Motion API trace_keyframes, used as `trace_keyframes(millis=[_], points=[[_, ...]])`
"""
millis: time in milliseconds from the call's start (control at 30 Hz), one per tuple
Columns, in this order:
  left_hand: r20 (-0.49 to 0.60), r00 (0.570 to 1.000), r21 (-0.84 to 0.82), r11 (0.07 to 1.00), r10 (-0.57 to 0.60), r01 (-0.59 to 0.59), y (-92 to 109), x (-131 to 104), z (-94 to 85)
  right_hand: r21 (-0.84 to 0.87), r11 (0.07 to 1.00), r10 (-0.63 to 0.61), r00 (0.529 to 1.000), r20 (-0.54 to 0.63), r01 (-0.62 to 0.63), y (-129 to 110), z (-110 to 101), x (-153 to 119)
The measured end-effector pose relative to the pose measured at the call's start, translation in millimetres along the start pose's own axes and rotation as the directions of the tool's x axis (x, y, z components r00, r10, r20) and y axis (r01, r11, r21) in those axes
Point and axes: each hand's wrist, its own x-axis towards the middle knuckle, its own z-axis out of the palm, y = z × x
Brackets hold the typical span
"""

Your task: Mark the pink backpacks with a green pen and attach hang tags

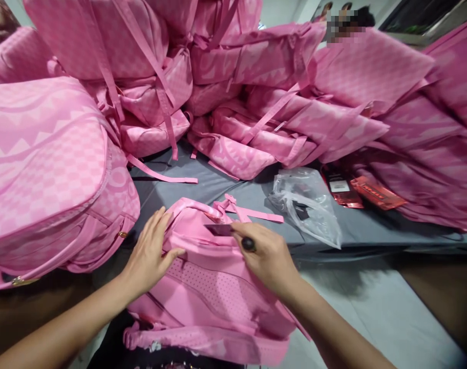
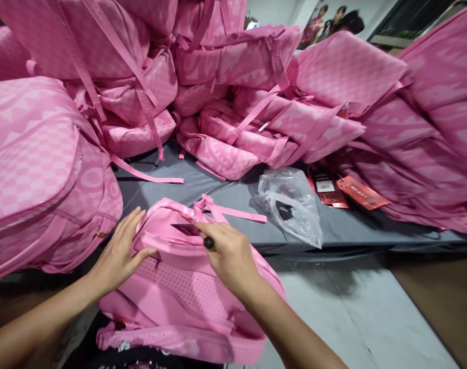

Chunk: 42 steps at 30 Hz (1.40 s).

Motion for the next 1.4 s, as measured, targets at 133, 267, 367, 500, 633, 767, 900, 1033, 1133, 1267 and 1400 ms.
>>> trace_keyframes(millis=[133, 267, 367, 500, 633, 767, 900, 1033, 1133, 1267, 1400], points=[[0.018, 0.999, -0.003, 1.000, -0.031, 0.031, -10.6, -13.8, 15.6, -0.193, 0.974, -0.022, 0.897, 0.442, 0.119, -12.0, 10.6, 23.6], [-0.068, 0.998, -0.032, 0.999, 0.000, -0.002, -10.9, -17.6, 20.7, -0.258, 0.947, 0.057, 0.691, 0.720, 0.190, -26.6, 29.9, 42.8], [-0.124, 0.992, -0.040, 0.998, 0.038, -0.043, -15.0, -19.8, 23.1, -0.268, 0.940, 0.100, 0.582, 0.807, 0.211, -32.5, 40.7, 50.8], [-0.130, 0.989, -0.042, 0.996, 0.068, -0.074, -20.3, -21.2, 25.0, -0.282, 0.937, 0.152, 0.486, 0.861, 0.207, -34.8, 45.6, 52.1], [-0.122, 0.990, -0.047, 0.996, 0.073, -0.079, -20.7, -20.2, 25.8, -0.254, 0.939, 0.080, 0.571, 0.817, 0.231, -29.8, 48.5, 45.2], [-0.106, 0.993, -0.082, 0.995, 0.052, -0.061, -21.8, -20.1, 28.5, -0.197, 0.961, 0.054, 0.565, 0.823, 0.194, -24.0, 50.5, 43.9], [-0.078, 0.997, -0.122, 0.992, 0.005, -0.014, -21.6, -21.8, 30.7, -0.171, 0.975, 0.052, 0.607, 0.793, 0.139, -22.9, 49.4, 44.9], [-0.003, 0.996, -0.212, 0.973, -0.089, 0.086, -17.4, -23.1, 34.6, -0.065, 0.998, 0.033, 0.742, 0.670, 0.015, -26.3, 63.1, 49.3], [0.013, 0.996, -0.236, 0.968, -0.091, 0.091, -19.0, -21.4, 38.8, -0.022, 1.000, 0.031, 0.726, 0.687, -0.022, -35.4, 80.3, 61.7], [0.014, 0.995, -0.236, 0.967, -0.099, 0.100, -23.6, -19.1, 39.7, -0.065, 0.980, -0.091, 0.717, 0.691, 0.188, -35.0, 82.3, 67.1], [0.032, 0.991, -0.241, 0.962, -0.127, 0.131, -24.3, -17.0, 39.5, -0.212, 0.925, -0.100, 0.740, 0.665, 0.316, 4.5, 58.4, 38.3]])
